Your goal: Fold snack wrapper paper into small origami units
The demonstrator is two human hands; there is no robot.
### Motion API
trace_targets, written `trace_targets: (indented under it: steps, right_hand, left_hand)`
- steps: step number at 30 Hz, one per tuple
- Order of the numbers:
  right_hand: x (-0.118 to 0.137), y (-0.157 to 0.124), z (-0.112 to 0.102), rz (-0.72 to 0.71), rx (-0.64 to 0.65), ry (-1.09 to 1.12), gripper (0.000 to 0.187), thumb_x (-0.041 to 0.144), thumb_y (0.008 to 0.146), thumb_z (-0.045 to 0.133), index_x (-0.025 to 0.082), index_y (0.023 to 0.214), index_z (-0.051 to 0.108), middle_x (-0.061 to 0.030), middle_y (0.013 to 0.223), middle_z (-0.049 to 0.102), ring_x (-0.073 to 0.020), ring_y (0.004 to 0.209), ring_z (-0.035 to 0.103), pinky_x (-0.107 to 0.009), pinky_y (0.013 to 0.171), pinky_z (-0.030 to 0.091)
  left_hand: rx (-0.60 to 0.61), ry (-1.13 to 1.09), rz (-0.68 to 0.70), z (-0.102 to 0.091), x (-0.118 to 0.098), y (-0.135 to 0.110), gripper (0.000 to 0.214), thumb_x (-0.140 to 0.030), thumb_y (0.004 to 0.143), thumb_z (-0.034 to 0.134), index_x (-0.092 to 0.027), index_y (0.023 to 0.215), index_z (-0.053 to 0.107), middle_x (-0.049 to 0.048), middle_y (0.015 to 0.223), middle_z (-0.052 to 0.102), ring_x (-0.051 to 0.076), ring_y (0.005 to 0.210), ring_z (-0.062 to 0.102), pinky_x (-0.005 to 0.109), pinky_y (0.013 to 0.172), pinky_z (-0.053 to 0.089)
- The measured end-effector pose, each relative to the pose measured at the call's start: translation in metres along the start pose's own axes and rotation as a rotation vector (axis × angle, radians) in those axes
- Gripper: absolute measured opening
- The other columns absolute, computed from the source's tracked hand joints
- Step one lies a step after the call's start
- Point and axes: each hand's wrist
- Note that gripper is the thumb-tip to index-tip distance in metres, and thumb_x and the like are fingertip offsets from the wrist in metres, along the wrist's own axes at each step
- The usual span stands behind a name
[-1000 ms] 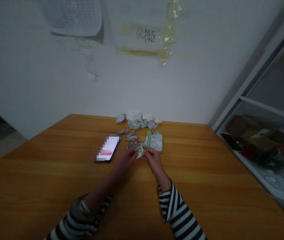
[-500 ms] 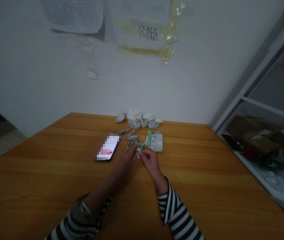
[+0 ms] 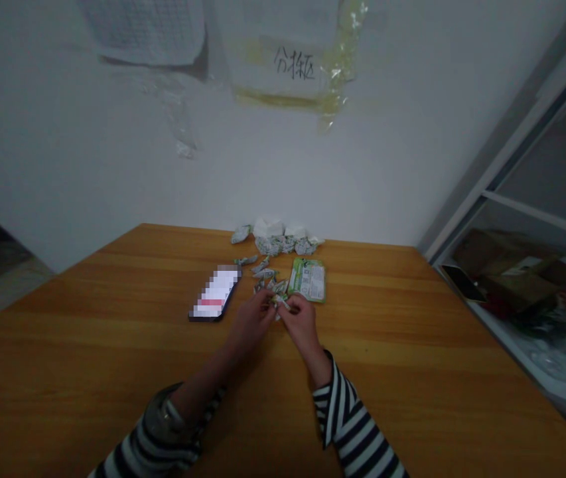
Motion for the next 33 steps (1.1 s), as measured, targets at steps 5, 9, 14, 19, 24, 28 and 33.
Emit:
trace_targets:
  steps: [5,9,14,19,24,28,33]
  right_hand:
    - [0.001,0.000,0.000,0.024,0.036,0.053,0.020,0.038,0.078,0.066,0.018,0.073,0.067,-0.0014,0.073,0.062,-0.0173,0.073,0.057,-0.027,0.067,0.043]
    - [-0.002,0.001,-0.002,0.034,0.008,0.041,0.025,0.039,0.077,0.067,0.018,0.064,0.065,-0.0002,0.064,0.059,-0.0157,0.064,0.054,-0.026,0.062,0.042]
    - [-0.001,0.000,-0.003,0.047,0.008,0.021,0.028,0.038,0.076,0.066,0.018,0.058,0.060,0.0012,0.059,0.056,-0.0140,0.058,0.051,-0.025,0.057,0.040]
    - [-0.002,0.003,-0.006,-0.015,-0.093,0.004,0.012,0.029,0.074,0.067,0.019,0.070,0.063,-0.0014,0.072,0.061,-0.0168,0.071,0.058,-0.025,0.064,0.045]
    - [-0.004,0.002,-0.004,0.034,-0.120,0.148,0.019,0.024,0.071,0.069,0.021,0.087,0.059,-0.0020,0.085,0.064,-0.0173,0.076,0.062,-0.026,0.065,0.049]
    - [0.002,-0.001,0.000,0.042,-0.013,0.223,0.019,0.027,0.076,0.064,0.021,0.094,0.059,-0.0040,0.091,0.067,-0.0181,0.080,0.065,-0.028,0.070,0.051]
    - [-0.001,0.002,0.000,0.073,0.026,0.205,0.030,0.036,0.074,0.069,0.020,0.100,0.066,-0.0055,0.093,0.070,-0.0198,0.081,0.065,-0.030,0.072,0.052]
  left_hand:
    - [0.036,0.142,0.118,-0.004,-0.006,0.000,0.015,-0.013,0.083,0.050,-0.018,0.095,0.056,0.0079,0.095,0.062,0.021,0.086,0.062,0.034,0.076,0.051]
    - [0.052,0.168,0.152,-0.005,-0.011,-0.001,0.015,-0.013,0.083,0.049,-0.018,0.093,0.058,0.0084,0.098,0.060,0.021,0.087,0.061,0.035,0.080,0.050]
    - [0.045,-0.011,0.076,-0.002,-0.010,-0.001,0.012,-0.013,0.083,0.050,-0.018,0.088,0.060,0.0054,0.091,0.060,0.017,0.083,0.060,0.030,0.075,0.051]
    - [0.047,-0.380,-0.029,0.001,-0.006,0.005,0.011,-0.023,0.081,0.058,-0.015,0.087,0.064,0.0065,0.093,0.064,0.018,0.090,0.063,0.031,0.079,0.053]
    - [-0.003,-0.515,-0.126,0.002,0.003,0.008,0.020,-0.034,0.072,0.071,-0.015,0.079,0.065,0.0063,0.088,0.070,0.020,0.085,0.067,0.033,0.077,0.055]
    - [-0.075,-0.405,-0.177,-0.001,0.011,0.007,0.018,-0.033,0.071,0.072,-0.016,0.076,0.067,0.0039,0.075,0.072,0.020,0.074,0.068,0.033,0.071,0.056]
    - [-0.168,-0.450,-0.188,-0.004,0.011,0.007,0.026,-0.030,0.069,0.075,-0.016,0.089,0.068,0.0050,0.078,0.074,0.021,0.075,0.071,0.034,0.071,0.058]
Point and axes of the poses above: each hand's wrist, its own y-axis towards the middle knuckle, its own z-axis out of the palm, x = y × z
